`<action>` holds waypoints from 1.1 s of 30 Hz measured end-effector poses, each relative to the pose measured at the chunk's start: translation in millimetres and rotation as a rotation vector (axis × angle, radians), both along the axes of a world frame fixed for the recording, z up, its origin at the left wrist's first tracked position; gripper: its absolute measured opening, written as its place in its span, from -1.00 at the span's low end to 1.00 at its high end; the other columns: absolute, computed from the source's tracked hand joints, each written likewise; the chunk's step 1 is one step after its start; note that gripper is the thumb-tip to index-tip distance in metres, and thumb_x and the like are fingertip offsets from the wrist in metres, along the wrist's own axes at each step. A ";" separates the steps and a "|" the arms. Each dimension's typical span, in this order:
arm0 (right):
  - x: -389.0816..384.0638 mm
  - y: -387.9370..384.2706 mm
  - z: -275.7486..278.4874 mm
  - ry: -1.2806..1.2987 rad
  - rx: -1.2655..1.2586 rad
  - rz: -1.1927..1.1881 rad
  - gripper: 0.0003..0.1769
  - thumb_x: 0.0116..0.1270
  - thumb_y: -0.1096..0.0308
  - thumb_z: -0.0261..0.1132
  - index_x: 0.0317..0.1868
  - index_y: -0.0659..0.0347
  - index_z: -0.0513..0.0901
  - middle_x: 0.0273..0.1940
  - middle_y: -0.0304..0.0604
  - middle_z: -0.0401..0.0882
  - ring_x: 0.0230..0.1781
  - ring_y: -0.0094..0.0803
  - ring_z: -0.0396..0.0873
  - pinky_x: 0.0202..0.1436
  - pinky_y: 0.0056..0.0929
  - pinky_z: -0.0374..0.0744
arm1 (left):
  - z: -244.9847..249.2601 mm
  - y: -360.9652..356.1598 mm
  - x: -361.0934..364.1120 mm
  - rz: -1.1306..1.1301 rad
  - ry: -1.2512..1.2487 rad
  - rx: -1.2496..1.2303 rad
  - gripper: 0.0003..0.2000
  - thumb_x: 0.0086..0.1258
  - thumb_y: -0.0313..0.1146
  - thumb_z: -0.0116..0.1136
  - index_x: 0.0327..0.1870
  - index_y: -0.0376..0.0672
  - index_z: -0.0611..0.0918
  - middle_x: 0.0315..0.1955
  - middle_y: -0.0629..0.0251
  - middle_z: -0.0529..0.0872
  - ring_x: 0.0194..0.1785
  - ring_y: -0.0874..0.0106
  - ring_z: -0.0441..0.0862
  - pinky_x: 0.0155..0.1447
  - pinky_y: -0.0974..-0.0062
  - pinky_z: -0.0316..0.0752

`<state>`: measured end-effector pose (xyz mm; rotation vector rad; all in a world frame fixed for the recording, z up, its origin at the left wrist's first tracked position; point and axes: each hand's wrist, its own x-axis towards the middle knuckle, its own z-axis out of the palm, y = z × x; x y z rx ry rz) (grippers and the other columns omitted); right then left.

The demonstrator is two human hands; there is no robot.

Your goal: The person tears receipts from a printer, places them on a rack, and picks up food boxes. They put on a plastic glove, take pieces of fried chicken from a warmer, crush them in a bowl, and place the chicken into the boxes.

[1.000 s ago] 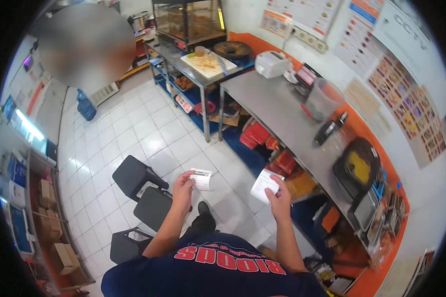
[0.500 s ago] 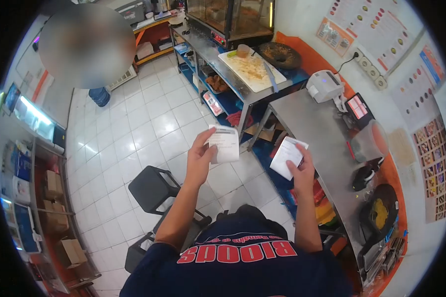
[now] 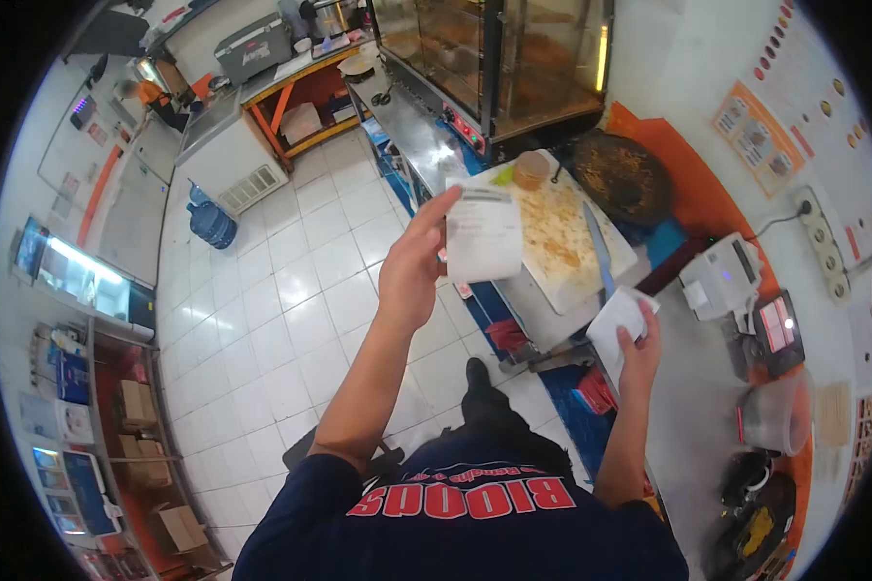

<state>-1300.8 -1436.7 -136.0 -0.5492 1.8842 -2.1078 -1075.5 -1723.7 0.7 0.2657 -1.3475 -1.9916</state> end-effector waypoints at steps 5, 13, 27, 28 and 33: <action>-40.6 -133.4 71.7 0.092 -0.071 0.161 -0.33 0.32 0.71 0.28 0.45 0.27 0.43 0.31 -0.17 0.39 0.32 -0.34 0.48 0.36 -0.42 0.47 | 34.3 -84.1 -43.2 0.041 0.009 0.003 -0.35 0.49 -0.08 -0.01 0.54 -0.22 0.37 0.43 0.21 0.47 0.33 0.27 0.52 0.24 0.35 0.52; -32.9 -314.9 142.6 0.289 -0.189 0.222 -0.34 0.30 0.75 0.27 0.42 0.33 0.43 0.25 -0.19 0.37 0.33 -0.35 0.47 0.38 -0.43 0.46 | 54.1 -228.3 -55.2 -0.062 0.109 -0.106 -0.49 0.63 -0.16 -0.10 0.51 -0.19 0.42 0.46 0.23 0.39 0.43 0.32 0.46 0.31 0.33 0.58; 8.7 -524.4 220.3 0.607 -0.069 0.031 -0.30 0.25 0.69 0.36 0.43 0.27 0.45 0.27 -0.14 0.41 0.32 -0.35 0.48 0.36 -0.43 0.47 | 93.1 -474.4 -84.9 -0.089 0.149 -0.334 -0.58 0.50 -0.62 0.11 0.37 -0.26 0.55 0.22 0.28 0.61 0.17 0.52 0.58 0.24 0.54 0.47; 3.1 -532.5 236.7 0.601 -0.043 0.021 -0.29 0.25 0.66 0.38 0.43 0.25 0.46 0.28 -0.15 0.41 0.30 -0.39 0.48 0.34 -0.45 0.48 | 106.2 -481.4 -99.1 -0.105 0.214 -0.317 -0.62 0.50 -0.64 0.09 0.32 -0.27 0.58 0.11 0.32 0.68 0.10 0.56 0.60 0.20 0.58 0.47; -57.3 -592.6 317.8 0.742 -0.171 -0.028 -0.30 0.23 0.67 0.39 0.41 0.22 0.49 0.22 -0.15 0.46 0.23 -0.36 0.53 0.27 -0.43 0.54 | 169.0 -526.4 -209.2 -0.146 0.386 -0.450 -0.63 0.48 -0.68 0.04 0.27 -0.27 0.62 0.03 0.33 0.71 -0.04 0.61 0.58 0.11 0.62 0.47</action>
